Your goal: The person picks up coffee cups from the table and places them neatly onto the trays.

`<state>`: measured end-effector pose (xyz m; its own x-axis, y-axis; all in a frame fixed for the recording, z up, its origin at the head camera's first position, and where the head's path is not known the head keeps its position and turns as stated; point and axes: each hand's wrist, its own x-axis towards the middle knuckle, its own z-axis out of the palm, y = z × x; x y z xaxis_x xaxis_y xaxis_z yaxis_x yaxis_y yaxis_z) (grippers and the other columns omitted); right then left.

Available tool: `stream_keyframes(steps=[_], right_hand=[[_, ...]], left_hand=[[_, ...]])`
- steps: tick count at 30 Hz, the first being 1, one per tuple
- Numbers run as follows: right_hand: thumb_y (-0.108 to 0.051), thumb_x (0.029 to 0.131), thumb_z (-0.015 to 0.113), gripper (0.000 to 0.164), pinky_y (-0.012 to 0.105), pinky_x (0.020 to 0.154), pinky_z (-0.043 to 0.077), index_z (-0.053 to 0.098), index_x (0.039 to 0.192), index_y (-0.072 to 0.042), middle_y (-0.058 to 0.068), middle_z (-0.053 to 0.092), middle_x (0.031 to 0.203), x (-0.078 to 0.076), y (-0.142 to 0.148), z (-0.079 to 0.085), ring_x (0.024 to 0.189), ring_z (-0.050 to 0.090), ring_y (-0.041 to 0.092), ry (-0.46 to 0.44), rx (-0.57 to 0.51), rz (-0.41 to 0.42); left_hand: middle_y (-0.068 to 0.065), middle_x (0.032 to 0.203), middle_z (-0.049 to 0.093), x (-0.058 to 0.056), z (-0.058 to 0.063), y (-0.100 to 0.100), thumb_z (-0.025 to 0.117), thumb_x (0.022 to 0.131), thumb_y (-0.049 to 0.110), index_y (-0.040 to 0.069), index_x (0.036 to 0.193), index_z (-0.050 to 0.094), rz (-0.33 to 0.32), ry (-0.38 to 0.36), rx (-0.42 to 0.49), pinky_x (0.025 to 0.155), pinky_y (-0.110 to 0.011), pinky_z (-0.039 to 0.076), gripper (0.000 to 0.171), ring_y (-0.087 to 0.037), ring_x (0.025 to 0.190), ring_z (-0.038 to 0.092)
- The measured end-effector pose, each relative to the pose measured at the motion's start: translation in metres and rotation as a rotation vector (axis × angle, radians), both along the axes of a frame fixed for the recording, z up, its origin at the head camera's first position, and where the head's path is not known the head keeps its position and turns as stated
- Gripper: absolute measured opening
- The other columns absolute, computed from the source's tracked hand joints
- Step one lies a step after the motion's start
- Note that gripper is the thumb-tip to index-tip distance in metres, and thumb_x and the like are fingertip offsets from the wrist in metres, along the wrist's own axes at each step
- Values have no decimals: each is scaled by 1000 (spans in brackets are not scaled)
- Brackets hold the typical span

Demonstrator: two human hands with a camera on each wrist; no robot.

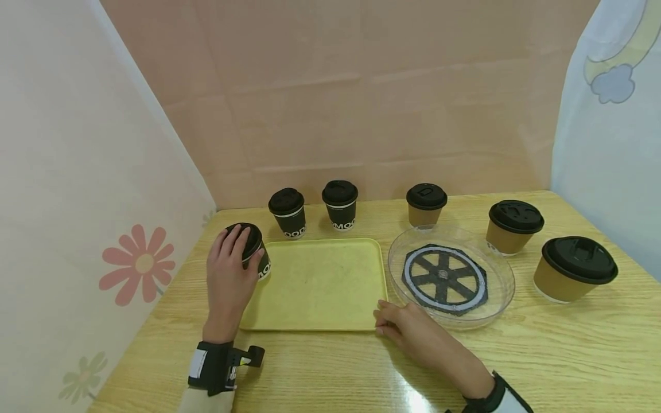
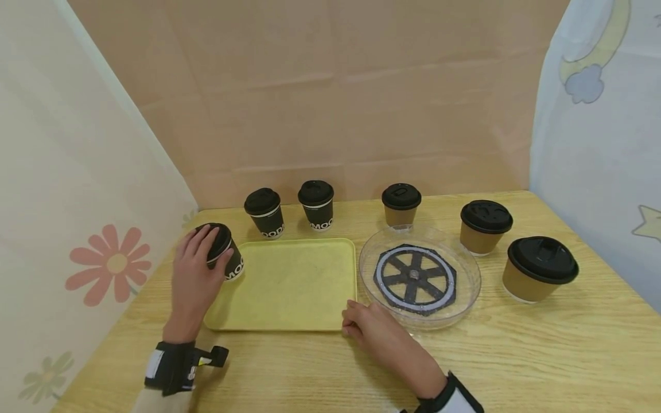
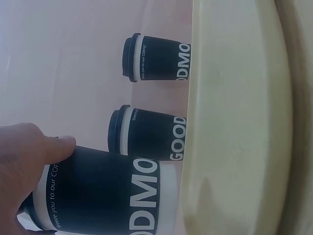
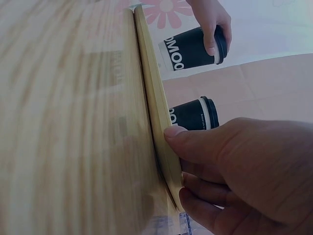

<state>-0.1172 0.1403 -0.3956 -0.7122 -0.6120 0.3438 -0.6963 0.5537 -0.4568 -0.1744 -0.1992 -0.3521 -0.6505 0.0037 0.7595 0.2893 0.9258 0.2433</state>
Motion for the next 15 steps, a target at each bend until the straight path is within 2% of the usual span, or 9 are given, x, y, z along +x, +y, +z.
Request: stream_keyframes(steps=[15], right_hand=[[-12, 87, 69, 8, 41, 89, 56, 67, 84, -18, -10, 71, 83, 1, 0, 3, 114, 66, 31, -48, 28, -25]], left_hand=[[-20, 137, 56, -15, 0, 13, 73, 87, 25, 4, 133, 59, -37, -85, -68, 111, -54, 37, 53, -41, 132, 46]])
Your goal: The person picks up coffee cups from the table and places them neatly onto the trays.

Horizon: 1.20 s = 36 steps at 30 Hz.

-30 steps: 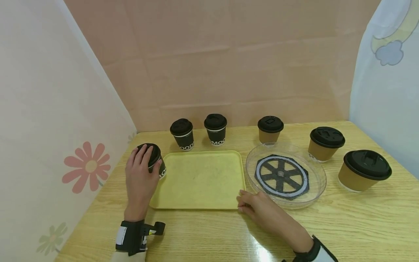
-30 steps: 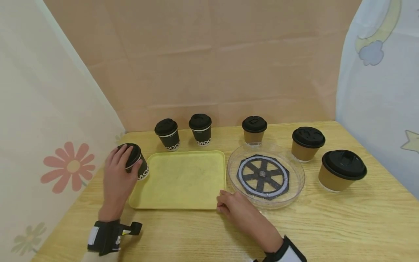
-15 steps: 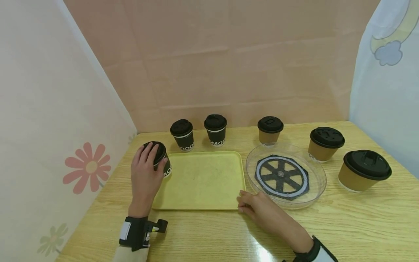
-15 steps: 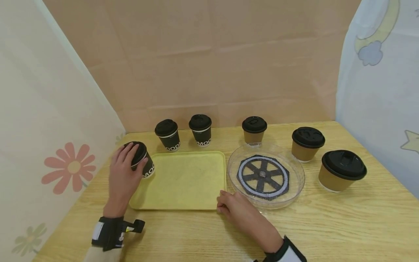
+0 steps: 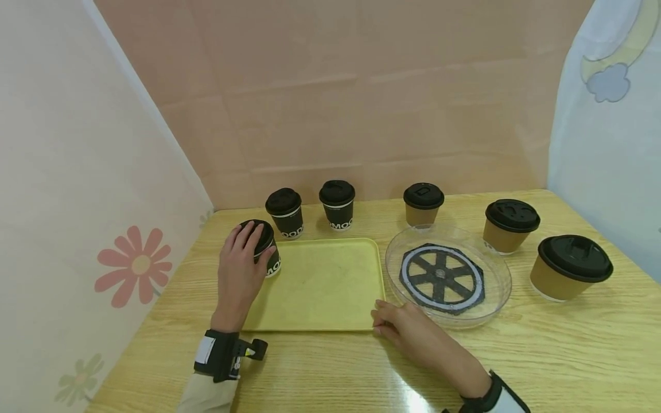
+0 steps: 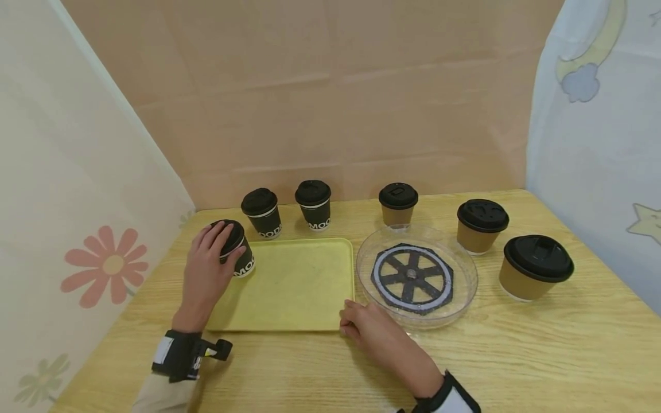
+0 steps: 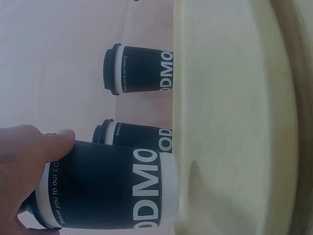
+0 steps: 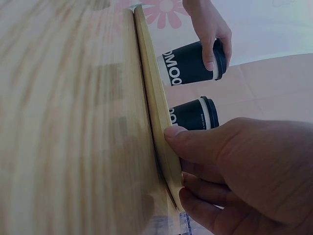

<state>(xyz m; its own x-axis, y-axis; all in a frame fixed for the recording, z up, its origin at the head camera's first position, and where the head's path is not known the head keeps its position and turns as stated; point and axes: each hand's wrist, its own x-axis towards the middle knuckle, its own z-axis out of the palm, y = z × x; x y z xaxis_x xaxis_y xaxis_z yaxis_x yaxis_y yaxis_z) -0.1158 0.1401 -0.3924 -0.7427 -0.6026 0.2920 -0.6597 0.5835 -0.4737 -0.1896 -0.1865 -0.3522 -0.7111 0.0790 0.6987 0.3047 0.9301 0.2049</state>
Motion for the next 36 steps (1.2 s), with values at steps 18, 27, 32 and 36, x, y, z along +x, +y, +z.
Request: stream_keyframes(steps=[18, 27, 32, 36], right_hand=[[-10, 87, 70, 11, 36, 83, 58, 64, 82, -18, -9, 70, 81, 0, 0, 1, 111, 67, 32, 31, -15, 9], [-11, 88, 69, 11, 38, 84, 58, 64, 82, -19, -10, 71, 81, 0, 0, 1, 114, 66, 32, 22, -8, -6], [-10, 87, 70, 12, 33, 79, 58, 64, 81, -18, -9, 70, 80, 0, 0, 1, 111, 67, 33, 37, -21, 3], [-11, 87, 70, 10, 33, 79, 58, 65, 81, -18, -8, 71, 83, 0, -1, 0, 111, 67, 32, 32, -12, -2]], left_hand=[[-19, 137, 57, -9, -2, 1, 72, 88, 29, 6, 135, 58, -18, -36, -87, 110, -52, 40, 54, -40, 131, 47], [-19, 135, 59, -15, -3, 5, 74, 86, 27, 7, 134, 60, -29, -40, -67, 110, -50, 40, 53, -39, 130, 50], [-21, 132, 61, -15, -5, 6, 77, 84, 25, 6, 131, 62, -24, -41, -39, 107, -51, 43, 53, -41, 127, 53], [-22, 131, 62, -13, -7, 6, 79, 81, 24, 5, 129, 64, -20, -38, -27, 105, -52, 45, 54, -42, 126, 54]])
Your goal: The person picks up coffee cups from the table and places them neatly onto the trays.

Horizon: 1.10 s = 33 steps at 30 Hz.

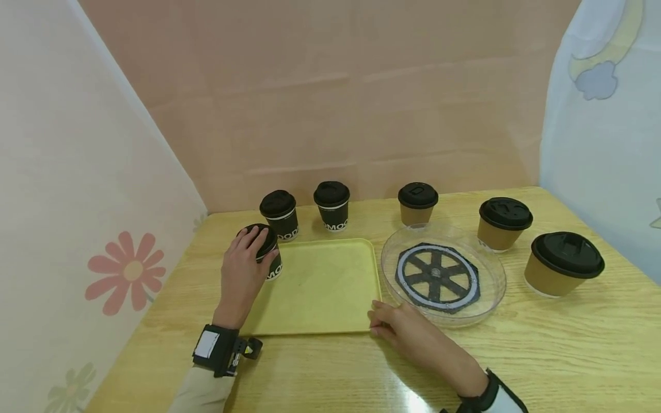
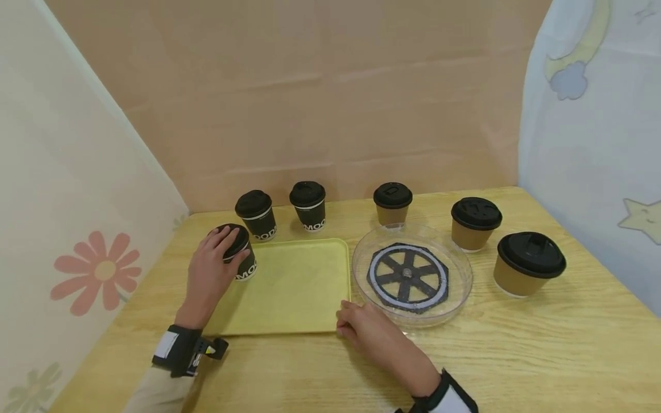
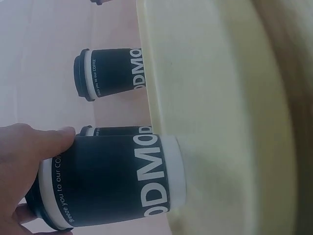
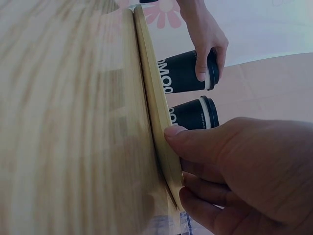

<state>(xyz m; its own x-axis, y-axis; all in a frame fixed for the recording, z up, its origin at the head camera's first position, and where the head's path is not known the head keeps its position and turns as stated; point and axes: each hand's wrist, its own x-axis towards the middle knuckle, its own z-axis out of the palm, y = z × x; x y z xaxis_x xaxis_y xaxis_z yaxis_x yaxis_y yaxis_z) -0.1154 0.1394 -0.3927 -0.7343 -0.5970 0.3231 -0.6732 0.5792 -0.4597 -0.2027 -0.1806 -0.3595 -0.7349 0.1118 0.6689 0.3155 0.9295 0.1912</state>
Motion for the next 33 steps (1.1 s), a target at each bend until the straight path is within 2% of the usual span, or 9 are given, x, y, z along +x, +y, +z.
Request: stream_keyframes(steps=[4, 8, 14, 20, 26, 33], right_hand=[[-11, 88, 69, 10, 27, 74, 56, 65, 82, -18, -8, 71, 84, 1, 0, -1, 113, 66, 32, -33, 12, 2], [-11, 88, 70, 11, 20, 67, 49, 63, 81, -18, -8, 71, 82, 3, 1, -1, 113, 66, 33, -35, 11, 5], [-11, 88, 69, 11, 22, 69, 52, 64, 82, -18, -6, 71, 88, 4, 1, -1, 113, 65, 35, -15, 20, 21], [-11, 88, 69, 11, 20, 68, 50, 64, 82, -17, -7, 69, 83, 4, 1, 0, 114, 65, 34, -35, 19, 22], [-11, 89, 68, 8, 32, 80, 58, 66, 84, -17, -6, 72, 86, 4, 3, 1, 115, 65, 33, -37, 27, 20], [-11, 91, 67, 5, 36, 86, 57, 68, 88, -15, -5, 73, 89, 2, 1, 3, 117, 64, 32, -66, 26, 6]], left_hand=[[-22, 130, 62, 2, -3, 0, 80, 81, 24, 5, 128, 64, 8, 16, -2, 104, -52, 46, 54, -42, 125, 54], [-22, 129, 63, 3, -4, 0, 79, 81, 24, 5, 128, 65, 3, 25, -6, 103, -53, 46, 53, -42, 124, 55], [-22, 129, 63, 6, -6, 0, 80, 81, 23, 5, 128, 65, 14, 13, 17, 105, -52, 45, 52, -42, 125, 55], [-22, 129, 62, 7, -7, 0, 80, 81, 23, 4, 128, 64, 18, 17, 18, 105, -52, 45, 53, -42, 125, 55], [-22, 131, 61, 6, -5, 1, 80, 80, 25, 4, 129, 64, 16, -8, 8, 103, -53, 46, 55, -42, 125, 54], [-19, 132, 61, 2, 10, -2, 78, 82, 29, 9, 130, 63, 26, -37, -71, 89, -59, 51, 55, -40, 123, 54]])
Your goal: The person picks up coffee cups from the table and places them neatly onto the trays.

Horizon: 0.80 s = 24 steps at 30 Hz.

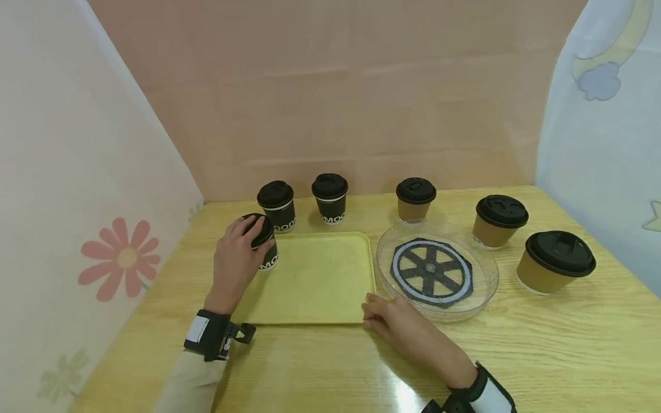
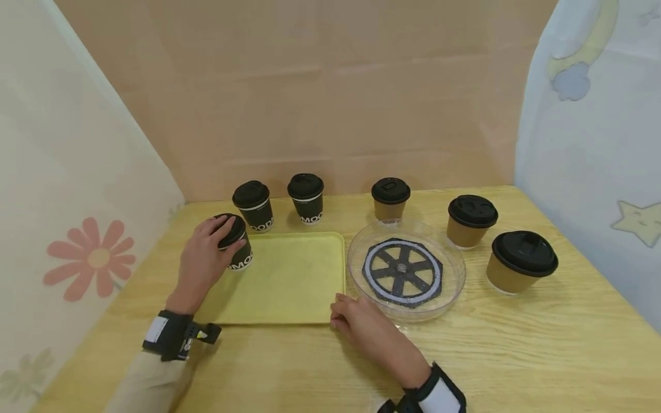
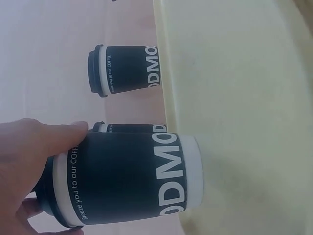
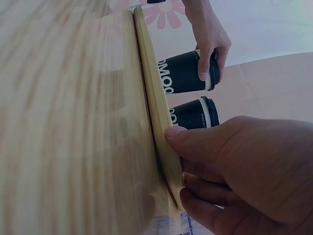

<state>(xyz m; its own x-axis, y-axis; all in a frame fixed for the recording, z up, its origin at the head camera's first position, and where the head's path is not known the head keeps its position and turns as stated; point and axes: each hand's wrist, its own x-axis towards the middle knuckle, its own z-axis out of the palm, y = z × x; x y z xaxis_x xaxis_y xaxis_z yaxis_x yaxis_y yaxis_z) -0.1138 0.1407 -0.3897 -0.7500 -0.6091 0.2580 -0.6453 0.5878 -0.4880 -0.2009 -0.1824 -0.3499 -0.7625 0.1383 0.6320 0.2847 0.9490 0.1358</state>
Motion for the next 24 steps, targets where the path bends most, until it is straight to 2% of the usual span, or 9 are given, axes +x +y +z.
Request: stream_keyframes(steps=[4, 14, 20, 24], right_hand=[[-11, 90, 68, 5, 38, 88, 57, 68, 87, -15, -3, 74, 88, -2, 0, -1, 117, 64, 32, 5, 5, -16], [-12, 90, 67, 4, 41, 92, 55, 68, 87, -14, -4, 74, 89, -5, 1, -3, 117, 64, 33, 11, 12, -23], [-12, 90, 67, 4, 42, 91, 55, 68, 87, -14, -3, 75, 90, -4, 0, -4, 117, 64, 33, 13, 12, -21], [-11, 89, 68, 5, 42, 90, 55, 67, 86, -15, -3, 74, 88, -3, 0, -3, 115, 65, 33, 21, 2, -10]], left_hand=[[-17, 131, 61, -2, 7, 1, 78, 82, 32, 10, 131, 63, -8, -18, -31, 82, -60, 50, 56, -40, 122, 53], [-17, 132, 60, -2, 9, 0, 77, 82, 35, 9, 133, 61, 9, -33, -85, 100, -60, 41, 60, -40, 123, 52], [-16, 131, 60, -2, 13, 0, 74, 85, 39, 8, 134, 60, -25, -15, -68, 103, -59, 38, 59, -39, 124, 52], [-17, 132, 60, -6, 23, 4, 70, 88, 37, 8, 134, 59, -60, -4, -48, 101, -61, 39, 55, -40, 123, 53]])
